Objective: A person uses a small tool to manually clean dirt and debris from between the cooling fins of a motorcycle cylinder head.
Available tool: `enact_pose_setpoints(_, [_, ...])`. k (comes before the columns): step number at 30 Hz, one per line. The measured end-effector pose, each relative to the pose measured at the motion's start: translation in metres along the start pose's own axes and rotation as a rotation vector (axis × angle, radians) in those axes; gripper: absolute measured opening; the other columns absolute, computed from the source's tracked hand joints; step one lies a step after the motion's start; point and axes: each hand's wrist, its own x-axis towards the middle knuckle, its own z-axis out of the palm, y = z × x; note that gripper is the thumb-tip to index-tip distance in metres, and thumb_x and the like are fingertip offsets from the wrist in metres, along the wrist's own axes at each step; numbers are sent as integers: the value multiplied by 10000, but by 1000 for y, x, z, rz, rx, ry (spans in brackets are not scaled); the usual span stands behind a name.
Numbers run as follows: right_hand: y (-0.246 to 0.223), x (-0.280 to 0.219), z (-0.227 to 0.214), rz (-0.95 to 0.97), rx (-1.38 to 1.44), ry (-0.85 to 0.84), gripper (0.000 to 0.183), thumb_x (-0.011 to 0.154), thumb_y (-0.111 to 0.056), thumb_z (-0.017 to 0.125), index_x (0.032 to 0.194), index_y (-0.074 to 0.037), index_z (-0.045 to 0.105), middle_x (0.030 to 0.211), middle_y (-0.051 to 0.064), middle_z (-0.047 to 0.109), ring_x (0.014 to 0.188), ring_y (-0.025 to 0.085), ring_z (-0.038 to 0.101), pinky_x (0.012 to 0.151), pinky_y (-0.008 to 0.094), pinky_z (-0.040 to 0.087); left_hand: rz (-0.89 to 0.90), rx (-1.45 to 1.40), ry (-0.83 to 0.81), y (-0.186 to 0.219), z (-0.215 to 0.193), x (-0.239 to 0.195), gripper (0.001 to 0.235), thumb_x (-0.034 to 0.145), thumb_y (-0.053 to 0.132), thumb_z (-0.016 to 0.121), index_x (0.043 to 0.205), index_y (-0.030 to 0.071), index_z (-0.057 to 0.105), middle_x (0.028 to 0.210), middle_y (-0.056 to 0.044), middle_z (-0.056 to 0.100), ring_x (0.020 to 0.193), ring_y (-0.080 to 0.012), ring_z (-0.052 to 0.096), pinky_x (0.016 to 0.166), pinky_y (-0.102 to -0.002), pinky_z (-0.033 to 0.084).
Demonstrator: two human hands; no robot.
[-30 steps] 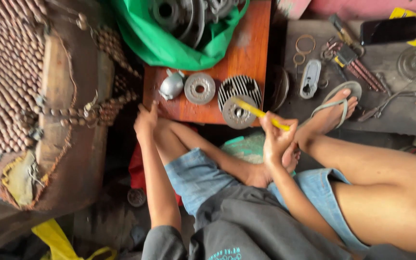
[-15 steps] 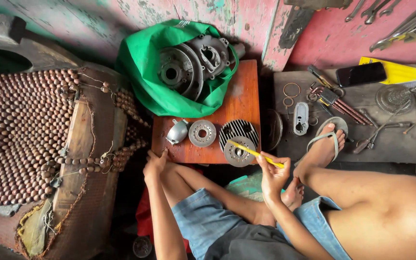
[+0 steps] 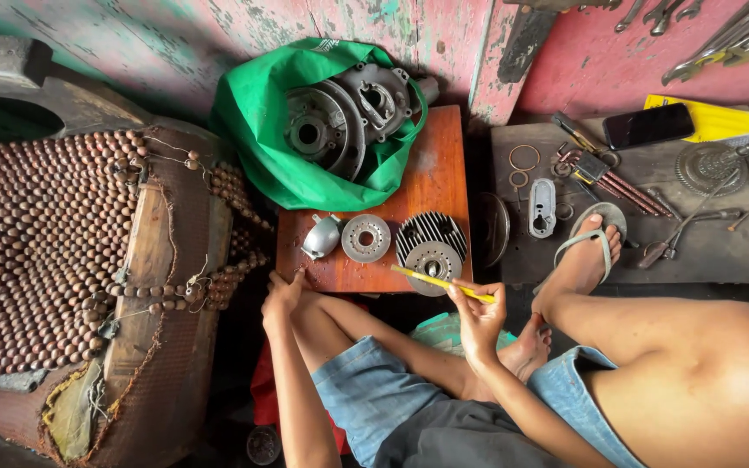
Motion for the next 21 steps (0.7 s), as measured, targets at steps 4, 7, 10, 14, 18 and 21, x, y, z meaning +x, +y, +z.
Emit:
enact_pose_setpoints(4, [-1, 13, -7, -48, 8, 21, 400, 924, -15, 769, 1054, -64, 393, 1064, 260, 739, 917, 278, 761, 864, 374, 637, -5, 1, -33, 3, -7, -9, 1008, 938, 829, 235, 1636, 113, 102, 1597, -190, 396, 1406, -403, 507, 1137, -539, 405])
enact_pose_setpoints(7, [1, 3, -4, -29, 7, 11, 404, 914, -18, 777, 1047, -59, 398, 1060, 257, 743, 913, 281, 766, 856, 379, 641, -9, 4, -21, 1, -2, -1, 1016, 931, 827, 242, 1639, 111, 106, 1600, -190, 401, 1410, -405, 504, 1142, -540, 401])
enact_pose_setpoints(10, [1, 1, -4, -16, -2, -3, 413, 898, -13, 789, 1049, -58, 407, 1045, 253, 748, 887, 280, 768, 835, 372, 647, -15, 8, -8, 1, 0, 2, 1023, 923, 842, 247, 1636, 119, 117, 1586, -188, 424, 1404, -404, 512, 1139, -542, 404])
enact_pose_setpoints(14, [-4, 14, -6, -97, 13, 13, 399, 924, 11, 763, 1065, -60, 396, 1074, 274, 733, 907, 307, 764, 852, 378, 640, -24, 6, -25, 4, -6, -9, 975, 957, 809, 240, 1633, 115, 129, 1541, -209, 472, 1400, -402, 513, 1124, -537, 415])
enact_pose_setpoints(18, [13, 1, -5, -30, 13, -14, 424, 865, 13, 810, 1034, -55, 427, 1003, 263, 756, 860, 301, 774, 805, 391, 656, -46, 1, 18, 11, -6, -16, 948, 959, 773, 287, 1638, 125, 155, 1447, -241, 571, 1359, -427, 549, 1089, -557, 438])
enact_pose_setpoints(21, [4, 7, -7, -63, -4, -14, 411, 893, 4, 790, 1039, -56, 411, 1030, 256, 750, 882, 289, 766, 813, 371, 649, -63, -16, 25, 8, -6, -18, 928, 965, 765, 299, 1637, 137, 181, 1424, -248, 596, 1346, -425, 562, 1075, -549, 452])
